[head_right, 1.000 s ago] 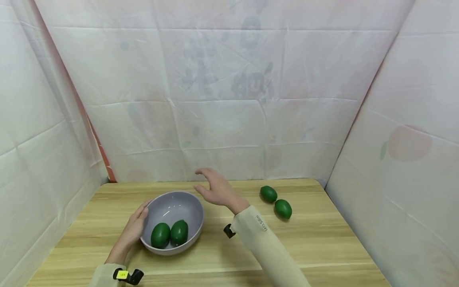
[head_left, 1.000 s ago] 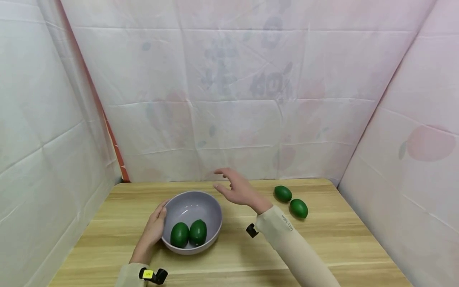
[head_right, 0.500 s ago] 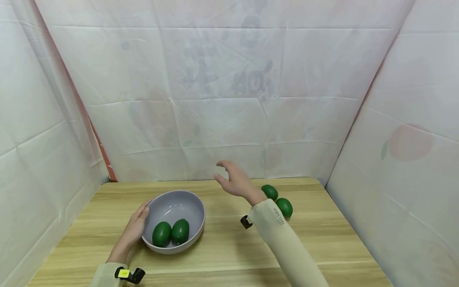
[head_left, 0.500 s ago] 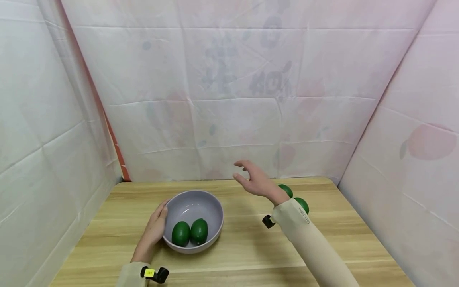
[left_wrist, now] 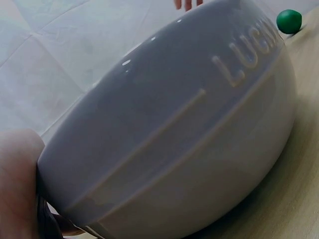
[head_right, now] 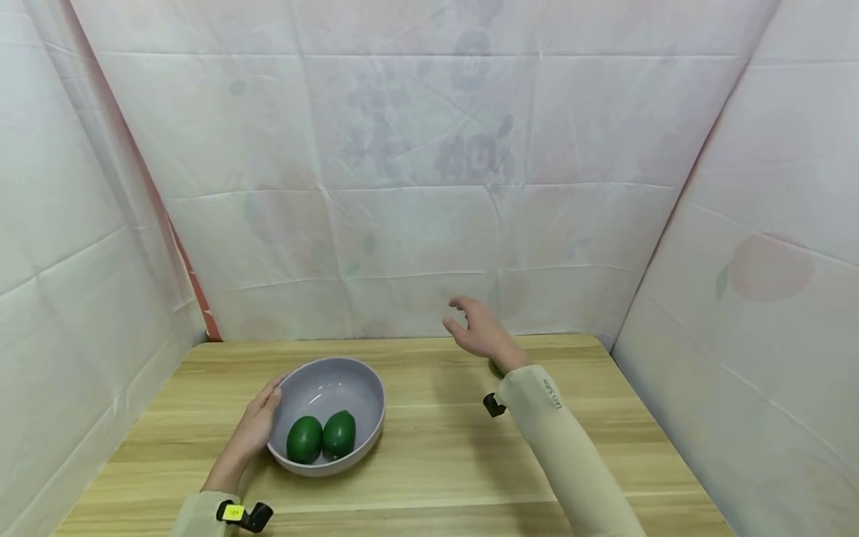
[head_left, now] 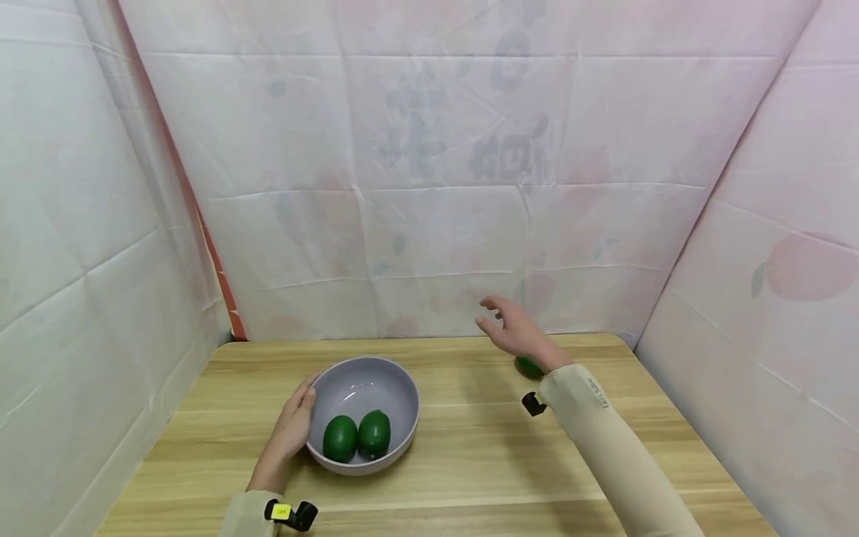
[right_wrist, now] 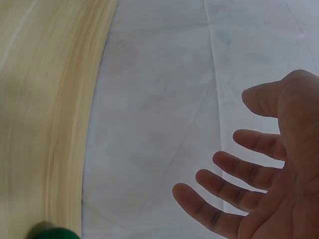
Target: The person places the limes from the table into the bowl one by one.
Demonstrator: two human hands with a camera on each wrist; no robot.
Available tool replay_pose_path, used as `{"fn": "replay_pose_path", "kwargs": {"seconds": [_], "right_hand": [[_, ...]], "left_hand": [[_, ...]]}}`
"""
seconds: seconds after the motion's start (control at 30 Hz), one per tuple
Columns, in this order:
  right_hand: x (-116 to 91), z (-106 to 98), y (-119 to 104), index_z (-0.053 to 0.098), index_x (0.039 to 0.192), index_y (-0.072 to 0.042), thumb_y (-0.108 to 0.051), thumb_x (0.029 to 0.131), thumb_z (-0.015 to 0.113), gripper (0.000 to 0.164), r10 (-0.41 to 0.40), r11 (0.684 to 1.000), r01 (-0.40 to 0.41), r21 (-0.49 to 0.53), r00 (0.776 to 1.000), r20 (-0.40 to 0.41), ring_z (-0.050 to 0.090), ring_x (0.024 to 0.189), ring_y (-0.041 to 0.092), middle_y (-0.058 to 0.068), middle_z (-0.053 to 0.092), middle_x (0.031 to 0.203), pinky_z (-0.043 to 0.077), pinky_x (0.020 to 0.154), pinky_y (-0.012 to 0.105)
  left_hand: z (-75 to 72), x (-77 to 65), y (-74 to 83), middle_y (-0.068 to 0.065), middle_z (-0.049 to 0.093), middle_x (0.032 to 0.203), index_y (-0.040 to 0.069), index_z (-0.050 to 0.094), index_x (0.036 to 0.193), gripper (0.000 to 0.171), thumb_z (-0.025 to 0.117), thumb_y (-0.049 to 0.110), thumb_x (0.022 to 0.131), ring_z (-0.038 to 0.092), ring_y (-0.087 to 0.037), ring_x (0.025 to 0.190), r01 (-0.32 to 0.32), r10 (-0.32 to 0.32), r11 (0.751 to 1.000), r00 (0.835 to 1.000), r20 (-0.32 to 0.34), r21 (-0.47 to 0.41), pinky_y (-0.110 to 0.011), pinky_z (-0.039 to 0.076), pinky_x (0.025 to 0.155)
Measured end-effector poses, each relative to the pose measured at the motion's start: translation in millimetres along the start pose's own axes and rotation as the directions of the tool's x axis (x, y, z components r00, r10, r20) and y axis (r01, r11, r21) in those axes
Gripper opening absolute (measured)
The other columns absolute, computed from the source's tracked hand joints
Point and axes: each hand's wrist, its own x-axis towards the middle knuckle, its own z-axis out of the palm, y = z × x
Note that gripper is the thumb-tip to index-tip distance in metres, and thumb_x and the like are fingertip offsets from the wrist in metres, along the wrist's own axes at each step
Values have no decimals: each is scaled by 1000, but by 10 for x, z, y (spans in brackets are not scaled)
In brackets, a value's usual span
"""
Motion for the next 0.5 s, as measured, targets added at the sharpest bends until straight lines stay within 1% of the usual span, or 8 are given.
{"fn": "replay_pose_path", "kwargs": {"seconds": [0.1, 0.33, 0.5], "right_hand": [[-10, -45, 85, 44, 127, -11, -39, 92, 45, 45, 51, 999, -51, 9, 999, 11, 50, 112, 35, 16, 48, 130, 44, 91, 49], [-46, -92, 293, 42, 128, -8, -45, 92, 42, 52, 163, 986, -162, -27, 985, 61, 51, 112, 39, 20, 47, 130, 45, 90, 50], [-64, -122, 386, 43, 127, -5, -41, 92, 43, 49, 221, 975, -219, -39, 973, 68, 50, 112, 40, 23, 47, 129, 45, 89, 51]], "left_hand": [[3, 5, -6, -1, 19, 152, 36, 21, 141, 45, 16, 45, 98, 14, -31, 141, 7, -7, 1000, 1000, 3, -8, -55, 17, 110], [1, 15, -13, -1, 19, 152, 35, 21, 141, 45, 16, 44, 98, 14, -31, 141, 1, -1, 1000, 1000, 3, -2, -55, 18, 110], [0, 18, 9, -1, 20, 152, 36, 22, 141, 44, 17, 44, 98, 14, -31, 141, 2, -2, 1000, 1000, 3, -6, -55, 17, 111]]}}
